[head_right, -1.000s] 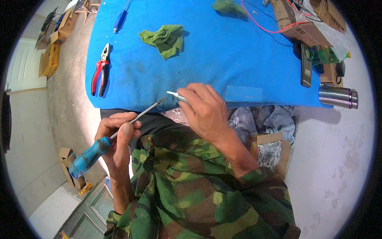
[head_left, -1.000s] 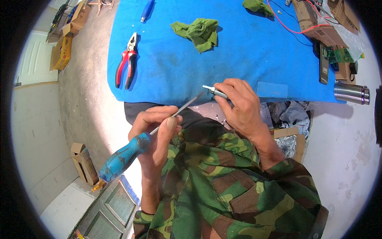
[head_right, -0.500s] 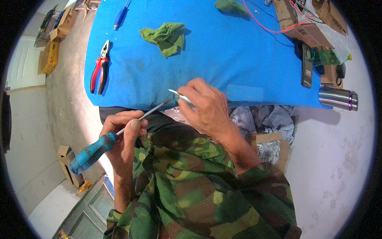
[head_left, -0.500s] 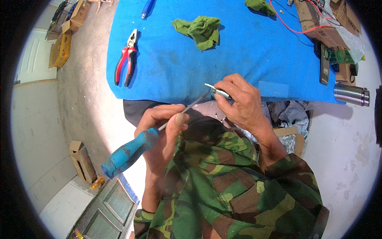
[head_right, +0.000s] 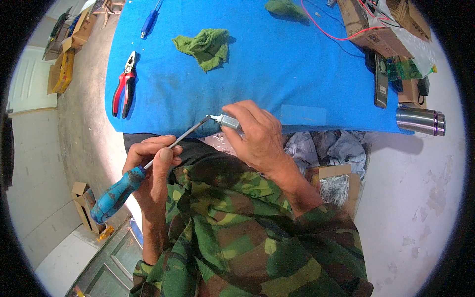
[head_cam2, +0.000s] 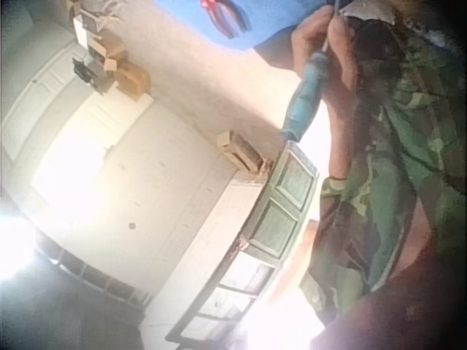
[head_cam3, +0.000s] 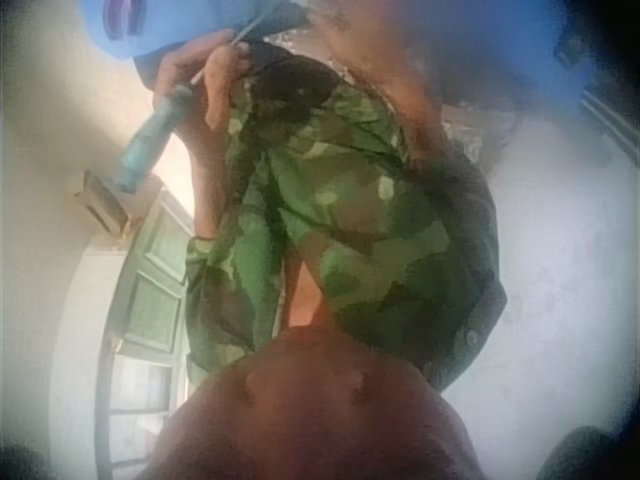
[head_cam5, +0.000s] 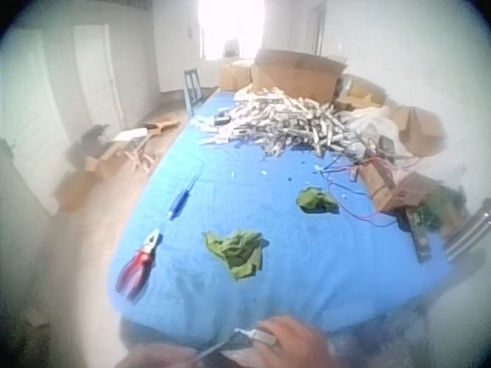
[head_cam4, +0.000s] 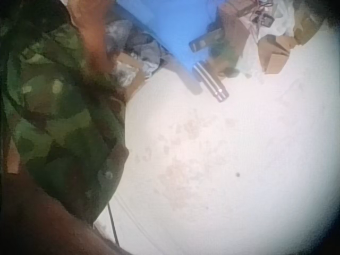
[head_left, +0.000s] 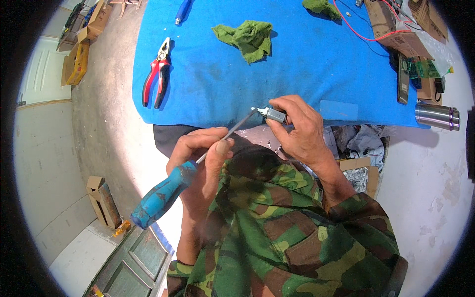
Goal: The person assembles electronic lighting components by fitting small plastic parts together, using pliers to crimp or secure pieces, and wiping the exterior with a cloth.
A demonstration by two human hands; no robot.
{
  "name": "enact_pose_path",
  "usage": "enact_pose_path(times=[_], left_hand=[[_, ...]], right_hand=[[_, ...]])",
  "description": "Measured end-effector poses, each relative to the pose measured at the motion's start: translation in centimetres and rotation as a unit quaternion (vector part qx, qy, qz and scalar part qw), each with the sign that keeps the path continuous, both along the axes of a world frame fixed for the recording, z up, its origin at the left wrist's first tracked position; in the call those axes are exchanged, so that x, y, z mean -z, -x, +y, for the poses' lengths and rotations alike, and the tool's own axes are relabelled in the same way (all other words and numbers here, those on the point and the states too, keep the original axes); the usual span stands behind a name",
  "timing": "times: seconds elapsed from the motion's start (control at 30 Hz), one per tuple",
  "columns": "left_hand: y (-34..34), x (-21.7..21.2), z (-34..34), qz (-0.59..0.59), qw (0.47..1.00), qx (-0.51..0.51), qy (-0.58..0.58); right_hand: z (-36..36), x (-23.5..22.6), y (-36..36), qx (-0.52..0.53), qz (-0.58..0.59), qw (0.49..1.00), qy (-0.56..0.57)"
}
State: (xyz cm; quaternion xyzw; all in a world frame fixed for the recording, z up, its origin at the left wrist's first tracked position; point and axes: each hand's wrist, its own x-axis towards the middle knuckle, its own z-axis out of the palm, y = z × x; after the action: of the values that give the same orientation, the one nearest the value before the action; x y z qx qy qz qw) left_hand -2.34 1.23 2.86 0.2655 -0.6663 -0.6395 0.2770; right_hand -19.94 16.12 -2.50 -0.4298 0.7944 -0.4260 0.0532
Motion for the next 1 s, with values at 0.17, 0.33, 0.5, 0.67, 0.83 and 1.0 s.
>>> enact_pose_path(times=[0.17, 0.33, 0.5, 0.67, 0.83, 1.0], left_hand=[[0.0, -0.1, -0.6, -0.006, 1.000, -0.021, 0.002], [0.7, 1.8, -3.2, -0.039, 0.986, -0.045, 0.157], [3.2, 3.1, -6.3, -0.076, 0.941, -0.014, 0.328], [5.9, 3.5, -8.6, -0.138, 0.902, 0.022, 0.408], [8.6, 4.3, -10.6, -0.145, 0.839, 0.038, 0.522], [10.8, 3.8, -11.5, -0.155, 0.845, 0.067, 0.508]], right_hand=[[0.3, -0.8, -0.8, 0.027, -0.064, 0.996, 0.048], [1.1, -1.2, -1.0, 0.060, -0.239, 0.966, 0.080], [1.3, -1.6, 0.6, 0.037, -0.463, 0.876, 0.131], [0.7, -1.5, 3.0, 0.003, -0.571, 0.804, 0.165], [-0.9, -2.3, 6.0, -0.036, -0.610, 0.771, 0.177], [-3.3, -2.3, 9.3, -0.095, -0.632, 0.743, 0.199]])
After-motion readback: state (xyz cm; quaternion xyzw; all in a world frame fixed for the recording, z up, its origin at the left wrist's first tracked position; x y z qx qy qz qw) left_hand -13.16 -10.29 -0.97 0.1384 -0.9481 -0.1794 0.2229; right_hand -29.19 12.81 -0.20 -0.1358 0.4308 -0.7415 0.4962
